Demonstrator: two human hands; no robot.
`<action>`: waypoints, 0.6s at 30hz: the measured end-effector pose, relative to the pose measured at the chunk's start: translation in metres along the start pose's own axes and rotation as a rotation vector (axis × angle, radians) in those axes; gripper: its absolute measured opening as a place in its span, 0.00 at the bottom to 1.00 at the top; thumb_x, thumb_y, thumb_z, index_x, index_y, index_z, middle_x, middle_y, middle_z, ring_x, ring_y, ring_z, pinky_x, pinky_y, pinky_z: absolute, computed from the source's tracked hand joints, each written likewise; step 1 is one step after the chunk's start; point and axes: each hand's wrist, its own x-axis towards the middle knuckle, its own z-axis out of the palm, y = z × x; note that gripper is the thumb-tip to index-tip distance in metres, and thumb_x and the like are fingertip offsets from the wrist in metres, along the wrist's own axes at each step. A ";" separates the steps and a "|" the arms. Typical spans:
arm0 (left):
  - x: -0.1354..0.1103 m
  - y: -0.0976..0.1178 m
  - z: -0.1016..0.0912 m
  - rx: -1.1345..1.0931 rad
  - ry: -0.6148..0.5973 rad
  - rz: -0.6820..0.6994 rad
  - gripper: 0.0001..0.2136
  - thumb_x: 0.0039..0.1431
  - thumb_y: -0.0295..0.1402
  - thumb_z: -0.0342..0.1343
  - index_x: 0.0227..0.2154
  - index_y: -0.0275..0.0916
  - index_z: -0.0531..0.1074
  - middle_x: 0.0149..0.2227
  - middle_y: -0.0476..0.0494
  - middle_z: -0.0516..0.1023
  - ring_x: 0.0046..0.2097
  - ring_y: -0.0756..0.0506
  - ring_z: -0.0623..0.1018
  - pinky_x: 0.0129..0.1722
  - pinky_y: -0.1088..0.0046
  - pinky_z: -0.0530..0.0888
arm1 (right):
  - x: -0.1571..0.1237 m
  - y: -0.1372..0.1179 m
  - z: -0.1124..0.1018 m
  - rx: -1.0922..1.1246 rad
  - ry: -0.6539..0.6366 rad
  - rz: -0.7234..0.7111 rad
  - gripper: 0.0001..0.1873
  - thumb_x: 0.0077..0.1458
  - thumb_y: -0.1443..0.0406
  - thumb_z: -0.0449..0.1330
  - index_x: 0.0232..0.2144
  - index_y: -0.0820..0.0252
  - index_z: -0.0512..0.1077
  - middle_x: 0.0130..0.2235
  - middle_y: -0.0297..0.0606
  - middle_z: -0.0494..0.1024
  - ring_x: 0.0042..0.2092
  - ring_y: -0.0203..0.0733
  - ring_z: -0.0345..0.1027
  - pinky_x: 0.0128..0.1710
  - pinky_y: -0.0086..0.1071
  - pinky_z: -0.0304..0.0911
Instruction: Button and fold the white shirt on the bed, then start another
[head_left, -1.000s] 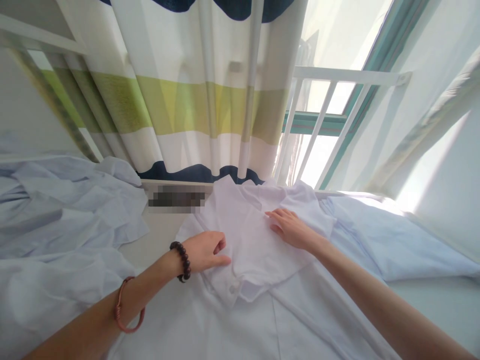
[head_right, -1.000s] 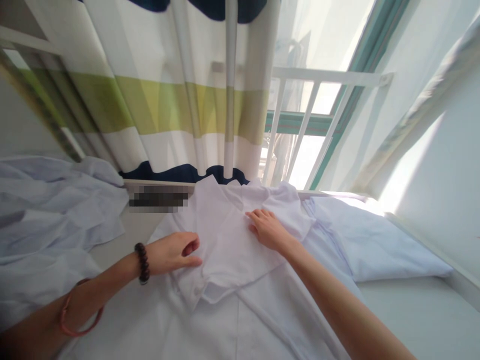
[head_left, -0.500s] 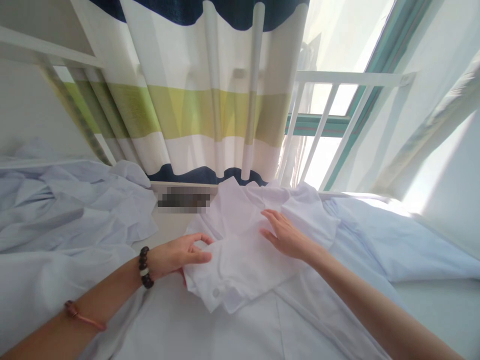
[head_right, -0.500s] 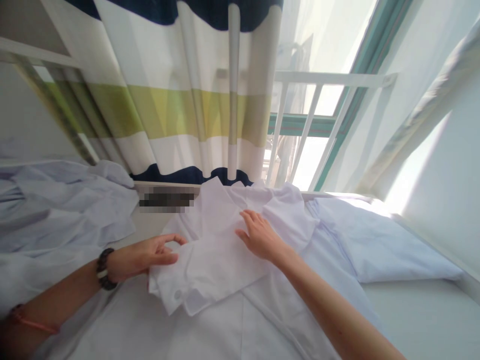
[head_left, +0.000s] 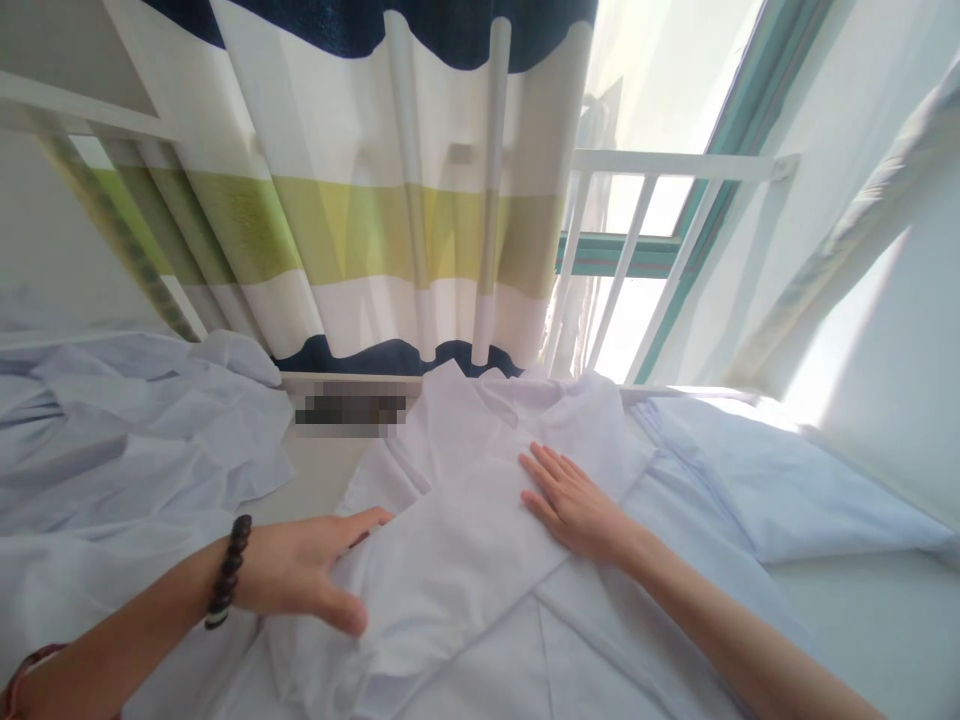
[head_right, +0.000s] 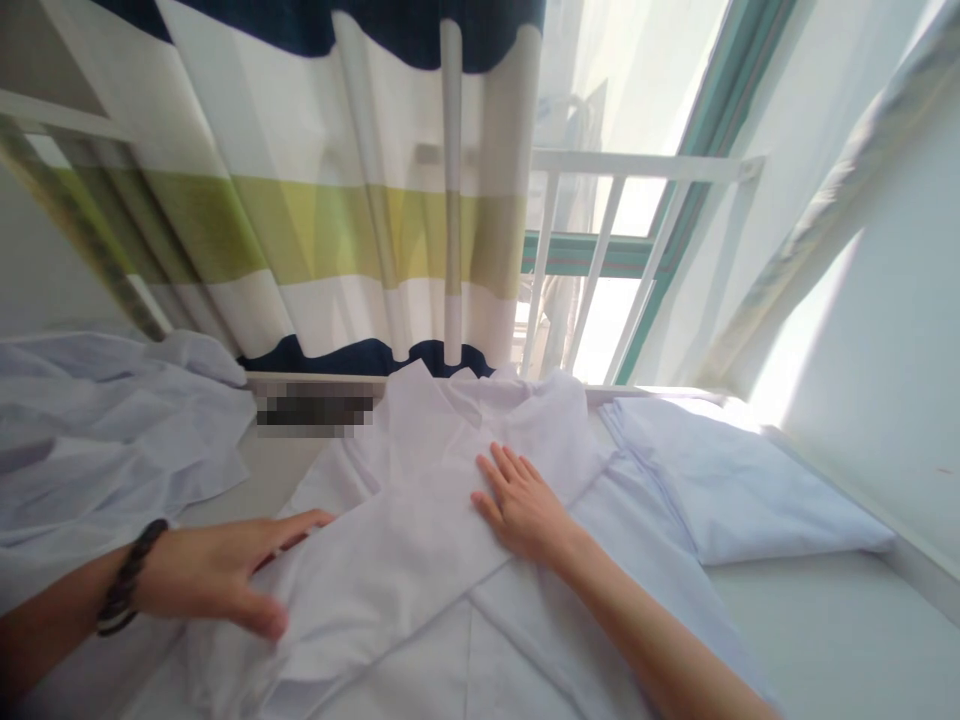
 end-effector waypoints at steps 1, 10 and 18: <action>0.008 0.005 0.001 0.103 0.080 -0.035 0.33 0.44 0.52 0.62 0.53 0.44 0.65 0.43 0.46 0.77 0.44 0.38 0.77 0.44 0.66 0.73 | 0.000 0.000 0.001 0.002 0.007 -0.005 0.33 0.65 0.51 0.38 0.65 0.64 0.51 0.68 0.47 0.45 0.68 0.48 0.37 0.65 0.47 0.41; 0.094 0.035 0.045 0.563 0.434 0.342 0.26 0.66 0.47 0.42 0.63 0.42 0.56 0.65 0.40 0.57 0.66 0.38 0.54 0.64 0.54 0.52 | -0.009 0.033 -0.009 -0.081 0.121 0.197 0.34 0.66 0.52 0.39 0.65 0.68 0.51 0.68 0.50 0.45 0.68 0.49 0.36 0.65 0.48 0.39; 0.066 0.023 0.083 0.706 0.427 0.349 0.26 0.65 0.50 0.41 0.64 0.50 0.53 0.66 0.47 0.54 0.66 0.38 0.54 0.64 0.57 0.52 | -0.036 0.030 0.001 -0.006 0.070 0.153 0.34 0.65 0.51 0.40 0.65 0.66 0.52 0.67 0.51 0.46 0.68 0.51 0.37 0.65 0.50 0.40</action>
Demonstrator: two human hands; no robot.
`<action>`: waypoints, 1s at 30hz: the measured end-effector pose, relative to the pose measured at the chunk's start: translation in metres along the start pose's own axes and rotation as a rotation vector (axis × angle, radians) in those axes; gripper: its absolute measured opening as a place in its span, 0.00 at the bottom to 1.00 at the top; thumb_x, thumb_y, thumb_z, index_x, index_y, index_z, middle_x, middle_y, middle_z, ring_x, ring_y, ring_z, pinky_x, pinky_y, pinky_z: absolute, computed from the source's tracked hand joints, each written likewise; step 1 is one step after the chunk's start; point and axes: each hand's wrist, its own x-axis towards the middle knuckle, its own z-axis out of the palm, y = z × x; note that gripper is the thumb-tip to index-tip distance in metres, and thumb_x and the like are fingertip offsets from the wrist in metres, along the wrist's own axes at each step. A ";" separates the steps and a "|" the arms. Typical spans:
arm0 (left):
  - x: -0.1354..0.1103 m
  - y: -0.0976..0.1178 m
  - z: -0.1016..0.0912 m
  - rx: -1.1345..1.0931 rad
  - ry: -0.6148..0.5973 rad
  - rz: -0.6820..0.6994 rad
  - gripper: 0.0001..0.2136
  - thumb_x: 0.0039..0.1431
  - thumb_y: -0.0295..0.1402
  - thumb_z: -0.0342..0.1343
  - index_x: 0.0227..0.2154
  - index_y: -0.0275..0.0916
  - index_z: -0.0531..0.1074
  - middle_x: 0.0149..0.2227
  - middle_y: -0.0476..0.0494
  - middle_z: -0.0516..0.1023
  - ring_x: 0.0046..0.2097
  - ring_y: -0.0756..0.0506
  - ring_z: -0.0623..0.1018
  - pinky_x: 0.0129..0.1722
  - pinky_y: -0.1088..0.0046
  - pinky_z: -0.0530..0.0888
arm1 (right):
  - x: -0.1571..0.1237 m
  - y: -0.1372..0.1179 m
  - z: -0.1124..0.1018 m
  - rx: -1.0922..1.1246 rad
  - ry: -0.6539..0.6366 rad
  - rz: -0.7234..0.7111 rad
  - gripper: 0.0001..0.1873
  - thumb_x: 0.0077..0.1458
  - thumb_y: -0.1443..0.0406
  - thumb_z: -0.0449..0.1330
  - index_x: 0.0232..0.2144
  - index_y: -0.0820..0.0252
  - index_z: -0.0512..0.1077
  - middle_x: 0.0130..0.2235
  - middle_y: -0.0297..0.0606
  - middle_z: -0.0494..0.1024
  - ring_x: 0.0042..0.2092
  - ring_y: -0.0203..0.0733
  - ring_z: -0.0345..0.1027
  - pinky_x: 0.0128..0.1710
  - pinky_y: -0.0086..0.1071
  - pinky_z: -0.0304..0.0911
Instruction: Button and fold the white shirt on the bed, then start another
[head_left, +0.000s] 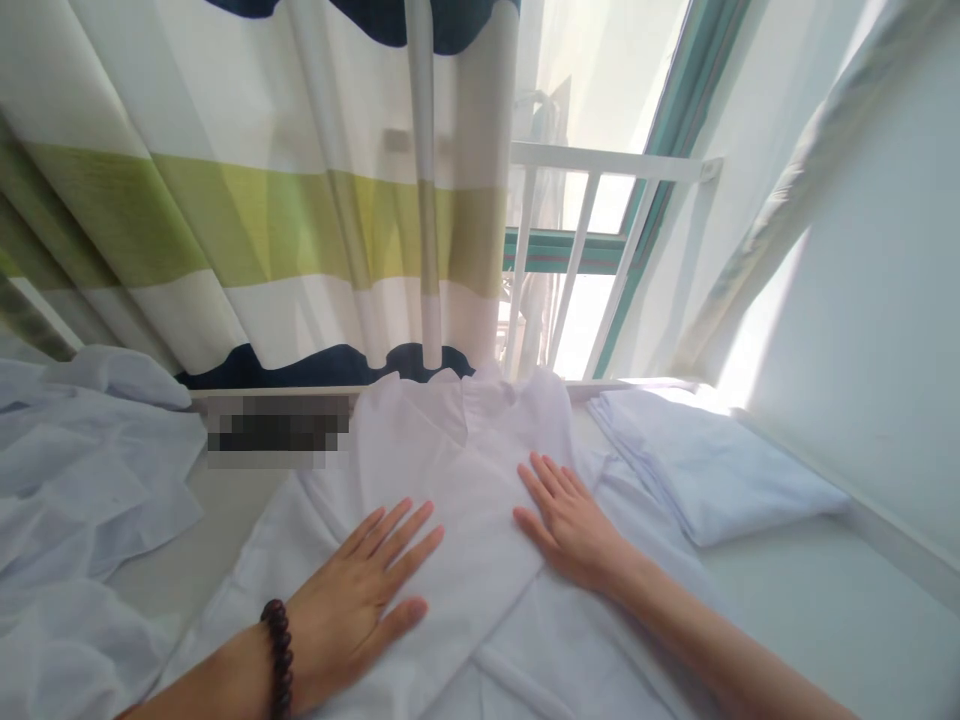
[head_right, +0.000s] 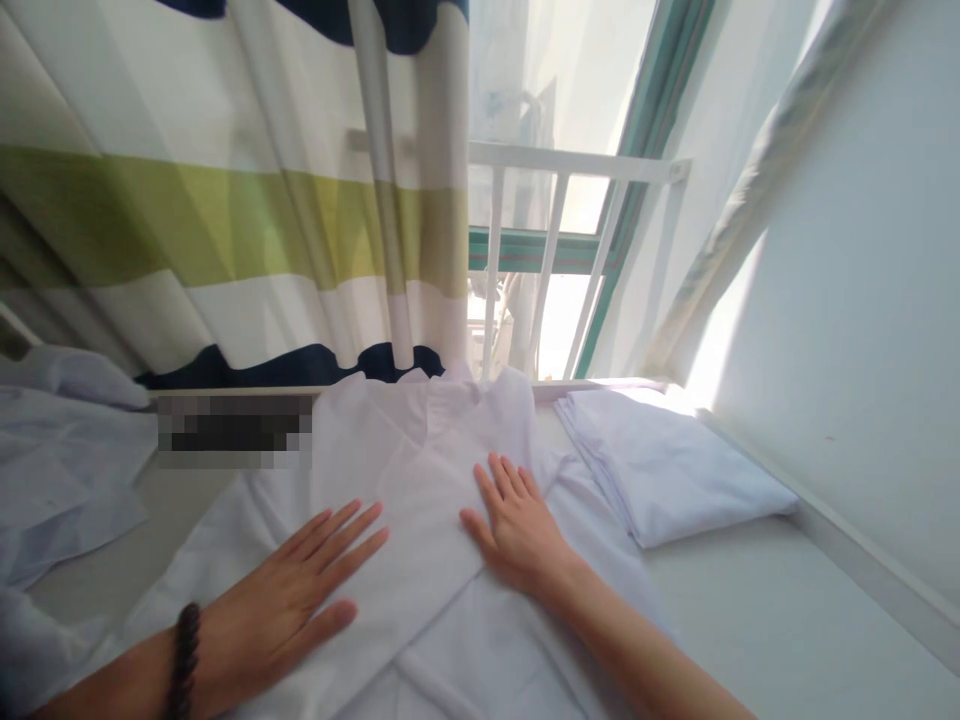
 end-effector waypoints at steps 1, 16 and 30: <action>-0.005 0.002 -0.003 0.005 -0.009 -0.011 0.26 0.65 0.50 0.41 0.64 0.51 0.54 0.66 0.47 0.54 0.66 0.38 0.55 0.63 0.57 0.53 | -0.003 -0.001 0.000 0.024 0.000 -0.025 0.33 0.65 0.51 0.40 0.65 0.66 0.53 0.67 0.50 0.47 0.68 0.50 0.38 0.65 0.50 0.41; 0.217 0.003 -0.046 -0.276 0.011 -0.062 0.21 0.66 0.38 0.45 0.53 0.24 0.65 0.54 0.31 0.68 0.57 0.39 0.66 0.58 0.62 0.61 | -0.012 0.099 -0.033 -0.178 0.262 0.178 0.20 0.55 0.72 0.49 0.49 0.63 0.71 0.51 0.47 0.74 0.51 0.52 0.64 0.48 0.45 0.59; 0.360 -0.026 -0.019 -0.497 -0.089 -0.472 0.15 0.63 0.37 0.53 0.50 0.36 0.68 0.50 0.40 0.71 0.47 0.42 0.75 0.45 0.59 0.74 | 0.006 0.113 -0.045 -0.027 0.360 0.147 0.12 0.58 0.71 0.52 0.39 0.60 0.75 0.37 0.40 0.78 0.42 0.45 0.67 0.44 0.37 0.57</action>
